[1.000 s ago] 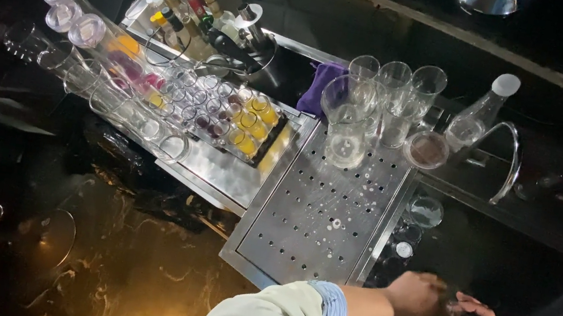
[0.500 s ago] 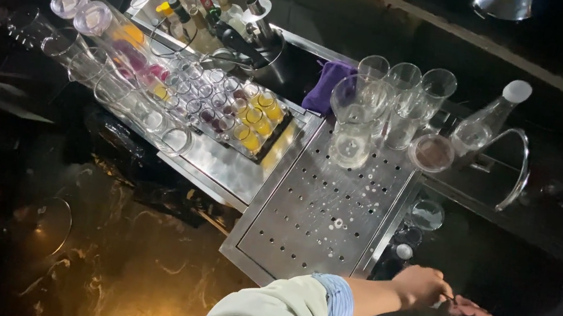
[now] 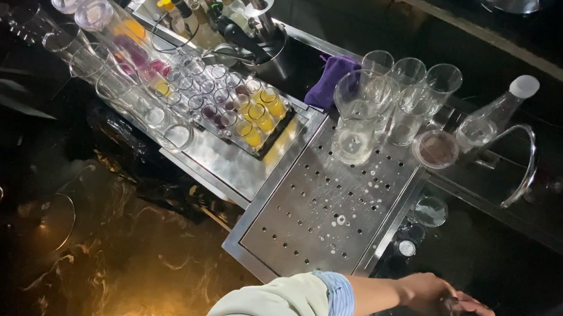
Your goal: Rinsing various glasses and a pitcher using a spray nozzle and a pressurized glass rinser at a bar counter.
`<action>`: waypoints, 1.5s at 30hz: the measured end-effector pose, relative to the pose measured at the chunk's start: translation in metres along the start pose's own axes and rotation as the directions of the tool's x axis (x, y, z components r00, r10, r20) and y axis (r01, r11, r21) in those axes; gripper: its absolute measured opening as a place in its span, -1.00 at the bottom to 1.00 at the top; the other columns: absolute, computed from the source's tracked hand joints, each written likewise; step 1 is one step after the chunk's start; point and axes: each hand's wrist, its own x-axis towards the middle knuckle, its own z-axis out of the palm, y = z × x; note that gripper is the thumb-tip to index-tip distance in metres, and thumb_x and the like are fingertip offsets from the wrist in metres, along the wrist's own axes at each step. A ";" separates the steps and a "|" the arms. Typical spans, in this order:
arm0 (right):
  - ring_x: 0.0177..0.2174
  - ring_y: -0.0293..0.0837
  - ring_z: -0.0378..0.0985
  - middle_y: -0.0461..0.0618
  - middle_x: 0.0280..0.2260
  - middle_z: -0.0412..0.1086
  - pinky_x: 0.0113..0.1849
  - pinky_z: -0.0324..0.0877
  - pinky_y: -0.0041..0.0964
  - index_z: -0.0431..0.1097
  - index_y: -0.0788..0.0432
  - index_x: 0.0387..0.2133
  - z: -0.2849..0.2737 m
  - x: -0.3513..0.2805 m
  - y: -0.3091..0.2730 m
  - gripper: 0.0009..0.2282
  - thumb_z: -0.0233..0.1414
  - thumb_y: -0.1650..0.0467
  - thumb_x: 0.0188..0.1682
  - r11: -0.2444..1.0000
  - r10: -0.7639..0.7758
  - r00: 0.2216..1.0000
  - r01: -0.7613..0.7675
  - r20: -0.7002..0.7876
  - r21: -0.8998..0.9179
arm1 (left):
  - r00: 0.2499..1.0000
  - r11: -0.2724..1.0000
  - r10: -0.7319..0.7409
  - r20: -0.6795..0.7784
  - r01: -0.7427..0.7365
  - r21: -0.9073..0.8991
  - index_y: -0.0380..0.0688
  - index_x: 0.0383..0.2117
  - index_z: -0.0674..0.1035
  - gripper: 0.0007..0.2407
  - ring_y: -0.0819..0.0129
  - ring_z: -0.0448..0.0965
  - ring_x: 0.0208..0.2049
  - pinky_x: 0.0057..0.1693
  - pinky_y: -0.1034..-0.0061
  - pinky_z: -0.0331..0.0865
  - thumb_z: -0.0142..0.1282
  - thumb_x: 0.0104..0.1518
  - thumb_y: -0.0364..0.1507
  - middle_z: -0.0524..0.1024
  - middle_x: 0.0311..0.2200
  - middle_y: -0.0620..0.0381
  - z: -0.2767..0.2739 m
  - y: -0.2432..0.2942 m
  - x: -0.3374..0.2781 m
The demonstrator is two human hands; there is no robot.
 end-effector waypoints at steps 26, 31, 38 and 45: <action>-0.05 0.02 0.55 -0.08 -0.33 0.38 0.21 0.34 -0.05 0.37 0.04 -0.25 -0.021 0.002 0.020 -0.23 -0.26 -0.38 0.04 0.996 0.012 1.000 -0.013 -0.011 -0.085 | 0.976 0.957 -0.206 0.071 0.186 0.220 -0.26 -0.33 0.66 -0.88 0.15 0.71 -0.38 -0.23 0.43 0.58 0.07 0.20 -0.51 0.65 -0.40 -0.06 -0.012 0.036 -0.035; -0.12 0.02 0.53 -0.11 -0.27 0.40 0.21 0.42 0.01 0.35 0.02 -0.16 -0.020 0.006 0.026 -0.31 -0.25 -0.31 0.13 0.998 -0.040 0.999 0.039 -0.016 -0.043 | 0.960 0.915 -0.258 0.111 0.206 0.348 -0.12 0.02 0.57 -0.70 0.04 0.73 -0.14 -0.12 0.32 0.60 -0.09 0.24 -0.36 0.68 -0.12 -0.10 -0.010 0.031 -0.029; -0.18 -0.04 0.56 -0.07 -0.34 0.37 0.13 0.45 -0.13 0.34 0.05 -0.30 0.013 0.005 -0.003 -0.24 -0.36 -0.35 0.10 0.981 -0.074 0.992 0.054 -0.099 -0.189 | 0.969 0.899 -0.242 0.050 0.204 0.388 -0.05 0.08 0.56 -0.72 0.12 0.69 -0.07 -0.06 0.35 0.62 -0.06 0.27 -0.44 0.64 -0.06 0.02 -0.025 0.041 -0.054; -0.13 0.02 0.56 0.03 -0.33 0.37 0.17 0.43 -0.06 0.32 0.11 -0.26 0.013 0.005 -0.010 -0.23 -0.41 -0.33 0.15 0.964 -0.064 0.992 0.034 -0.106 -0.263 | 0.996 0.998 -0.029 0.082 0.024 0.065 -0.35 -0.27 0.64 -0.80 0.00 0.72 -0.23 -0.15 0.30 0.58 -0.03 0.26 -0.46 0.68 -0.22 -0.21 0.014 -0.017 0.010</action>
